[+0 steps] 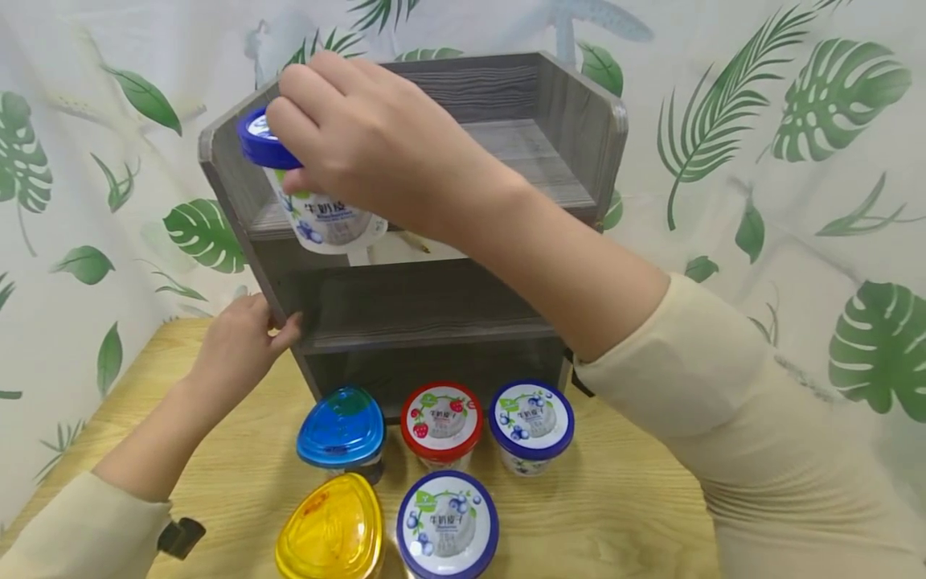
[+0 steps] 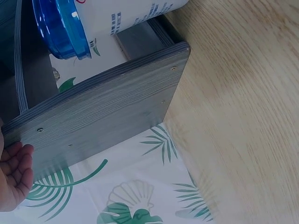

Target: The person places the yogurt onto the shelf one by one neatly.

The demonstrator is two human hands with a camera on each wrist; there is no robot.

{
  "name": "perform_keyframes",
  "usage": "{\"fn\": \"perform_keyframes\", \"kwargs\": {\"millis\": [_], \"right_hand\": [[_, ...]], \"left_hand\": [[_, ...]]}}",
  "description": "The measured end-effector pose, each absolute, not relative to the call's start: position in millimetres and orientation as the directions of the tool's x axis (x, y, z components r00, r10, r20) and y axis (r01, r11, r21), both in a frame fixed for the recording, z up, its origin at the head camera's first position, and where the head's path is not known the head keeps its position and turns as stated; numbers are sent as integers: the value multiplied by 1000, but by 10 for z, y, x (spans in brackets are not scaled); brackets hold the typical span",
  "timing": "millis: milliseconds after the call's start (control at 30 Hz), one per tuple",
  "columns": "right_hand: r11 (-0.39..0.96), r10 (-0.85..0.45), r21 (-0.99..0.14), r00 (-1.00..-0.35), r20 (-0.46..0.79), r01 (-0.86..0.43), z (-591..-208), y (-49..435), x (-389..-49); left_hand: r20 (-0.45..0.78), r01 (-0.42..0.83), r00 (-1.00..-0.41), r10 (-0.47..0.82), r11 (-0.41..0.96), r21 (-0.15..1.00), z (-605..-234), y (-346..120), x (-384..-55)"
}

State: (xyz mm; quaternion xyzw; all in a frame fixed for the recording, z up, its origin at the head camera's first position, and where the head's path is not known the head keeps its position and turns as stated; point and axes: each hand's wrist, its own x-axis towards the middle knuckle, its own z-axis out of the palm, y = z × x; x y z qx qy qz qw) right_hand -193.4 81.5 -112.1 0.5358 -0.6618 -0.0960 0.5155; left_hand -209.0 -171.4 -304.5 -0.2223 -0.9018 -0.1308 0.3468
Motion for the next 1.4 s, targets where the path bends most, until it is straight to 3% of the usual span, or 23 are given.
{"fn": "perform_keyframes", "kwargs": {"millis": [267,633,1100,1400], "right_hand": [[425,-821,663,46,570,-616,-1112,755,-1961],[463,-832,667,-28,553,-584,-1118,695,-1993],[495,-834,673,-82,546,-550,-1114,646,-2023],[512,-817,657,-78,571,-554,-1125,618,-2058]], "left_hand": [[651,462,-700,292,881,102,-3041,-1707,-2090],[639,457,-712,291,883,106,-3044,-1721,-2100],[635,443,-720,280,890,110,-3037,-1706,-2092],[635,442,-723,272,889,123,-3045,-1701,-2093]]}}
